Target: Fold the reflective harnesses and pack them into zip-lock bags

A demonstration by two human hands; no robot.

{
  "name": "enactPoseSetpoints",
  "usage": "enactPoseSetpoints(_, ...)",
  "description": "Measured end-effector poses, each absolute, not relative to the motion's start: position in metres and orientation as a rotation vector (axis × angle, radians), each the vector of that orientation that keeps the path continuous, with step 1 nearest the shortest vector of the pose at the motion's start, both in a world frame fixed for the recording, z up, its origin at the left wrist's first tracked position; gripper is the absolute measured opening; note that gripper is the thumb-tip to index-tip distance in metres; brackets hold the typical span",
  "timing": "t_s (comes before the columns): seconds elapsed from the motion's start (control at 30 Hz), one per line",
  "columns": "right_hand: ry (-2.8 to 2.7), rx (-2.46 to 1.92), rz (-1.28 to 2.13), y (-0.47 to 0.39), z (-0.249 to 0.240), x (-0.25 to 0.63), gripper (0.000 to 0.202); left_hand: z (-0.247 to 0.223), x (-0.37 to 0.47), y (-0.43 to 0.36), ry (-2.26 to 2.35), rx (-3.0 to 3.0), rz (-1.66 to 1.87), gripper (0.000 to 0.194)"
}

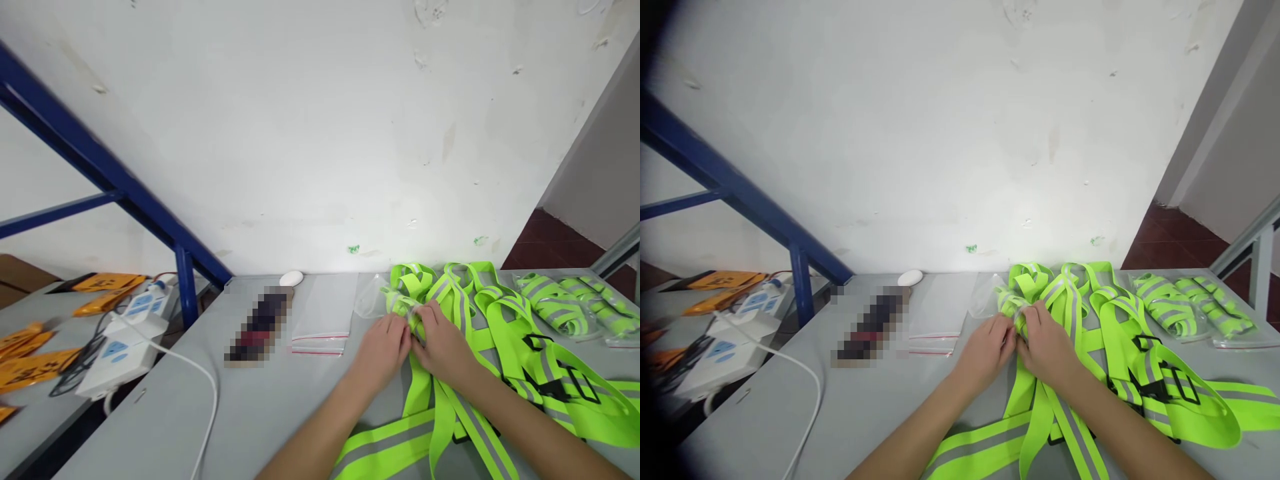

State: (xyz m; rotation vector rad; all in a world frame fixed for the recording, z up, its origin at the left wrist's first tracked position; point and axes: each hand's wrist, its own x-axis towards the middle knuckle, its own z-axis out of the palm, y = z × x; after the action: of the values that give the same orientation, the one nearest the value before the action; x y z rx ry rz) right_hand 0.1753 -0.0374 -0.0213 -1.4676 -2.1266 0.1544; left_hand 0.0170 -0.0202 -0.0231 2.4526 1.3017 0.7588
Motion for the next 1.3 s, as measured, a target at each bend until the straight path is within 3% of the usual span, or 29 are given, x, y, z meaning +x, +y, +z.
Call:
enactPoseSetpoints(0.13, -2.187, -1.173, 0.515, -0.045, -0.02, 0.187, 0.057, -0.022, 0.004, -0.011, 1.354, 2.312, 0.773, 0.017)
enactPoseSetpoints(0.23, -2.052, -1.131, 0.649, -0.039, -0.029, 0.194, 0.047, -0.022, -0.002, -0.007, 1.326, 2.323, 0.771, 0.015)
enactPoseSetpoints(0.4, -1.792, -1.286, 0.577, -0.019, -0.039, 0.196, 0.03, -0.019, 0.003, -0.013, 1.133, 2.425, 0.717, 0.013)
enactPoseSetpoints(0.6, -1.876, -1.348, 0.626, -0.024, -0.033, 0.188, 0.032, -0.014, 0.01, -0.021, 0.961, 2.725, 0.727, 0.017)
enactPoseSetpoints(0.77, -1.912, -1.354, 0.58, -0.032, -0.03, 0.176, 0.011, -0.014, 0.009, -0.021, 0.933, 2.854, 0.692, 0.015)
enactPoseSetpoints(0.97, -1.807, -1.483, 0.525, -0.032, -0.02, 0.174, 0.033, -0.016, 0.008, -0.023, 0.88, 2.873, 0.828, 0.007)
enactPoseSetpoints(1.0, -1.79, -1.504, 0.53, -0.032, -0.018, 0.175, 0.036, -0.018, 0.008, -0.022, 0.882, 2.857, 0.877, 0.01)
enactPoseSetpoints(1.13, -1.816, -1.513, 0.598, -0.032, -0.011, 0.176, 0.038, -0.027, 0.006, -0.018, 1.003, 2.86, 1.085, 0.055)
enactPoseSetpoints(1.2, -1.869, -1.477, 0.648, -0.035, -0.009, 0.175, 0.034, -0.029, 0.006, -0.017, 1.112, 2.885, 1.05, 0.062)
enactPoseSetpoints(1.3, -1.942, -1.406, 0.762, -0.038, -0.005, 0.174, 0.028, -0.027, 0.006, -0.016, 1.168, 2.88, 0.836, 0.056)
